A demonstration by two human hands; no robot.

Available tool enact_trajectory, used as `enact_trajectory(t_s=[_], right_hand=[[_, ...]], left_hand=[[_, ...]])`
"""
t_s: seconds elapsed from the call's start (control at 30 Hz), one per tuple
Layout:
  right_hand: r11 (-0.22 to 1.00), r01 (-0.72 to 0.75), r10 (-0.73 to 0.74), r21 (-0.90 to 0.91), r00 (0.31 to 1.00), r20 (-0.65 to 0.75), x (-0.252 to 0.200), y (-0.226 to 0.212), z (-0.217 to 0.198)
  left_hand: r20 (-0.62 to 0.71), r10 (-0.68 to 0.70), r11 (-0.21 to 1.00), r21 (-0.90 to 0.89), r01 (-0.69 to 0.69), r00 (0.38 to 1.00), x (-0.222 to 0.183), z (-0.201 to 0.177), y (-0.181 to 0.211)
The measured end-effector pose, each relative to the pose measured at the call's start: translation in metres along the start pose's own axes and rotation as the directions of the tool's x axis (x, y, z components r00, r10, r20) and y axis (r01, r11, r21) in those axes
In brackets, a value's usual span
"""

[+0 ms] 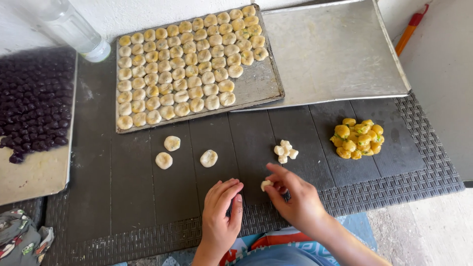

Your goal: Shaping small pieces of dough and filling them with a yellow paste to make small dumplings.

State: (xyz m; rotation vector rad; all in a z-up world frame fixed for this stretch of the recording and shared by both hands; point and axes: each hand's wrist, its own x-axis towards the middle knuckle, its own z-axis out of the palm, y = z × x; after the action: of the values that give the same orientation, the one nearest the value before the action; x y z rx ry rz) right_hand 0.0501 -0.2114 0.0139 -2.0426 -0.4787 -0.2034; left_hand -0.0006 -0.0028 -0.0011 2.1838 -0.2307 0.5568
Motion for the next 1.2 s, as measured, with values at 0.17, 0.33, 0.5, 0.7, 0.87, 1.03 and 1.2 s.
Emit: enact_trajectory(t_s=[0.17,0.33,0.5,0.7,0.87,1.03,1.2], right_hand=[[0.831,0.427,-0.391,-0.357,0.904,0.172,0.001,0.001,0.01],[0.674,0.436,-0.329,-0.596,0.9,0.287,-0.032,0.008,-0.009],[0.628,0.379,-0.254,-0.679,0.925,0.282,-0.018,0.018,-0.013],[0.691,0.274,-0.275,-0.67,0.956,0.107,0.043,0.062,-0.069],[0.476,0.026,0.134,-0.879,0.986,0.102,0.046,0.113,-0.128],[0.487,0.125,-0.089,-0.865,0.992,0.093,0.033,0.104,-0.136],[0.629,0.042,-0.019,-0.776,0.999,0.039,0.037,0.095,-0.15]], left_hand=[[0.353,0.148,0.941,0.237,-0.241,0.924,0.005,-0.002,0.009],[0.471,0.117,0.887,0.347,-0.305,0.875,0.002,-0.003,0.009],[0.425,0.091,0.871,0.405,-0.279,0.901,0.006,0.002,0.006],[0.388,0.108,0.869,0.411,-0.277,0.915,0.002,-0.001,0.007],[0.284,0.082,0.92,0.346,-0.182,0.955,-0.006,-0.001,0.004],[0.287,0.103,0.91,0.36,-0.207,0.952,-0.007,0.002,0.002],[0.32,0.109,0.896,0.378,-0.232,0.941,-0.008,0.001,0.004]])
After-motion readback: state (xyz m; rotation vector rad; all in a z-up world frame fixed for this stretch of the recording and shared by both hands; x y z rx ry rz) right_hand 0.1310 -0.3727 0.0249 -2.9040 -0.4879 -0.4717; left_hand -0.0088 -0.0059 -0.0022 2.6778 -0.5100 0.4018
